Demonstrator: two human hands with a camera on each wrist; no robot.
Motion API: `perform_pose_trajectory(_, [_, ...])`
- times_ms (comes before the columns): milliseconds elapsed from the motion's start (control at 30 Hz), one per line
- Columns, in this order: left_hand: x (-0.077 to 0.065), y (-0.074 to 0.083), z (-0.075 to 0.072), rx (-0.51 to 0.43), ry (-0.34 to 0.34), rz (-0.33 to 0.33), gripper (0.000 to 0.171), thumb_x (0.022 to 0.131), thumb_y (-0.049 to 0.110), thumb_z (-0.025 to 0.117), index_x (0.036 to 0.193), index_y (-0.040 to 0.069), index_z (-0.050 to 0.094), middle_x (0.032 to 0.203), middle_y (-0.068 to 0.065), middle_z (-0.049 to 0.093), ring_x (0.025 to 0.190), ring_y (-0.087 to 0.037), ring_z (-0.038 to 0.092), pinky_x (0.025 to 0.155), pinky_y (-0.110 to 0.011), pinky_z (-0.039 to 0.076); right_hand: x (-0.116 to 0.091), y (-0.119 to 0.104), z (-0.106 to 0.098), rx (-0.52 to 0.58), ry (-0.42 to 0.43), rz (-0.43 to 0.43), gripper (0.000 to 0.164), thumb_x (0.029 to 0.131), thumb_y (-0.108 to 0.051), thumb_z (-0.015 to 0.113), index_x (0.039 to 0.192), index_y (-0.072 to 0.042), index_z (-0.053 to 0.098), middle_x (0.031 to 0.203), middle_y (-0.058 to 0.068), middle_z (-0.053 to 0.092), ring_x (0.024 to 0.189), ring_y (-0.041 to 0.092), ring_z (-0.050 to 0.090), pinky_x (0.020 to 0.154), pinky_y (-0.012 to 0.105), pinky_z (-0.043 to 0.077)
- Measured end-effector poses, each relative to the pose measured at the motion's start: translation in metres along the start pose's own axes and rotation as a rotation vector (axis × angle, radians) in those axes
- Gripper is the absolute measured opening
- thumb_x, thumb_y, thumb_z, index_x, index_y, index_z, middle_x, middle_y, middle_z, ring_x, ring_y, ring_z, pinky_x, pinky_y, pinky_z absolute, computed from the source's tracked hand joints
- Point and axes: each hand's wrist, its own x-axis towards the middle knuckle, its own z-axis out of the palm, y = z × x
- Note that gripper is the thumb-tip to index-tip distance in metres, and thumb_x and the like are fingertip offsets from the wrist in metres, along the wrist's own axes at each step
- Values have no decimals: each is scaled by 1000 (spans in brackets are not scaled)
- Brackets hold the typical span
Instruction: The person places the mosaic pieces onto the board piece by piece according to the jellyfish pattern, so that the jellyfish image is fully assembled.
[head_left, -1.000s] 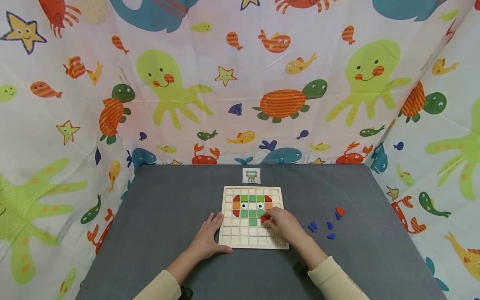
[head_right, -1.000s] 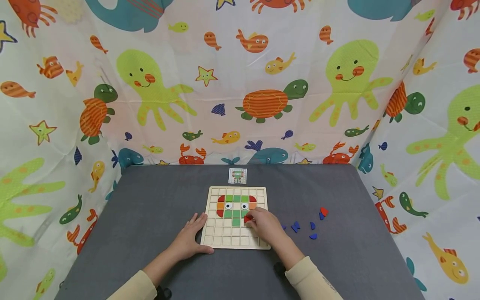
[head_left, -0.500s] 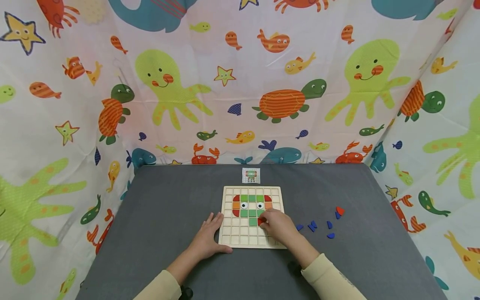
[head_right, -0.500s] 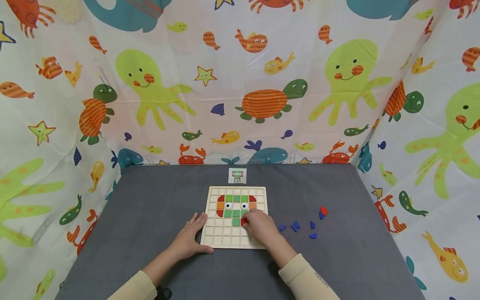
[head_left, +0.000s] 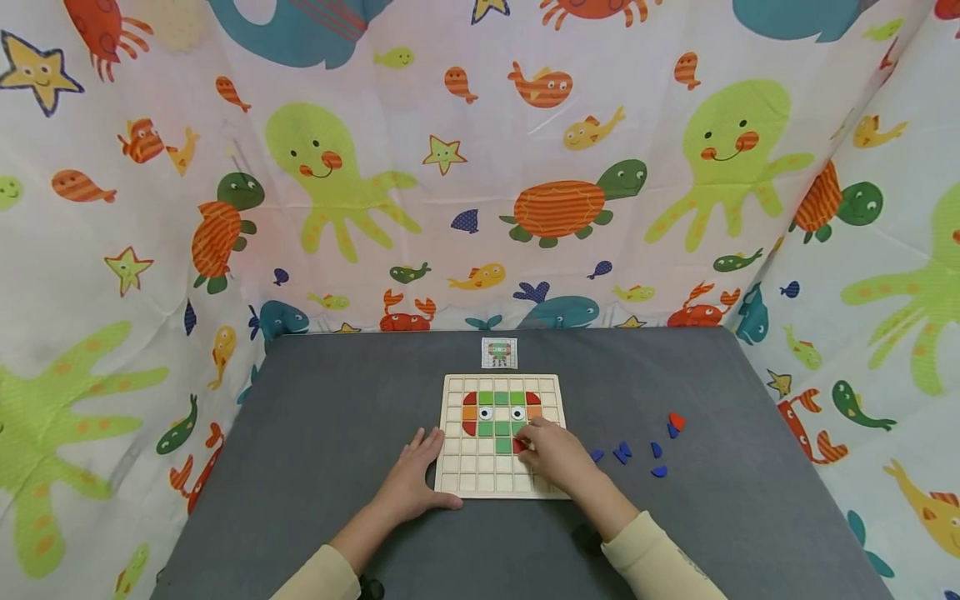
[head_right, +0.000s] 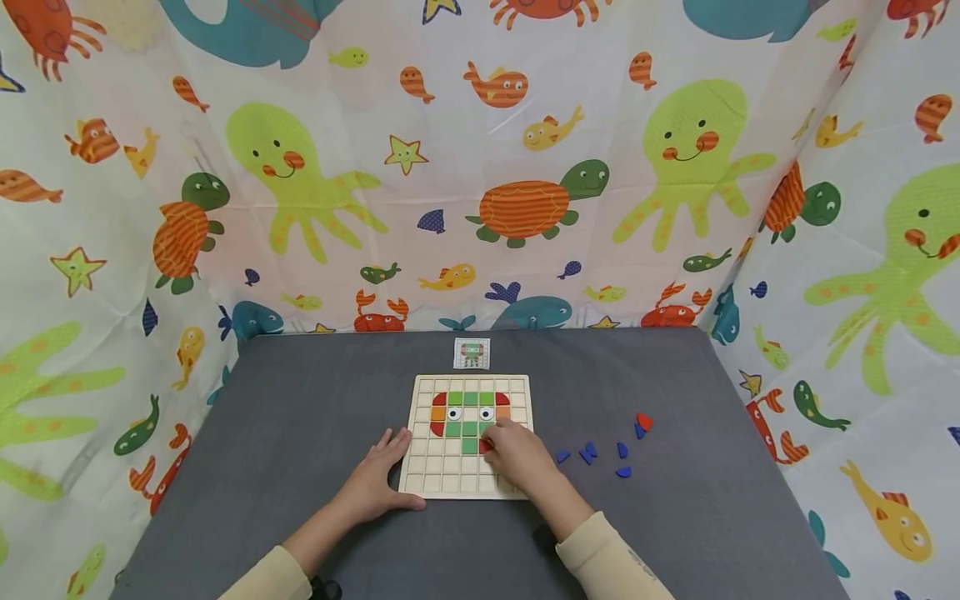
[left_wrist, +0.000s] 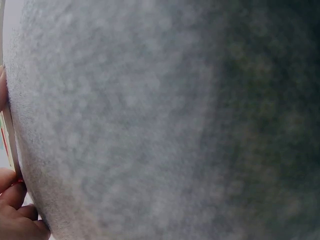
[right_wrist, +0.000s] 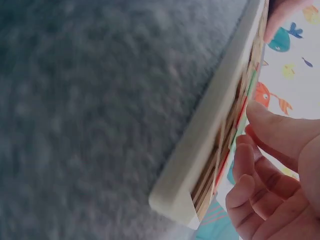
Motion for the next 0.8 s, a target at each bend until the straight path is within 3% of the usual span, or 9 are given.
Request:
perform_pose_trajectory(167, [1,0,2,-3,3,2,125,62,53,93,160,8,29,166,-10,27,157,-35,12,125,-58,18,-7,7,-11,15,30,1,19,85,-11,81,104,-12,76,94,0,68,82,15,65,72,36,57])
perform_pose_trajectory(400, [1,-2,2,5,2,-3,126,62,53,93,160,8,29,166,-10,27,157,-35,12,125,-58,17,-15,22,-32,61,29,83,19,87,-7,78,107,-10,77,97,3,69,81,16,62,72,36,55])
perform_pose_trajectory(800, [1,-2,1,18,-1,-3,125,62,54,93,160,9,30,166,-9,27,157,-35,12,125,-58,17,-36,63,-60,44,79,149,26,85,-6,79,111,-6,75,102,6,70,81,16,65,73,39,58])
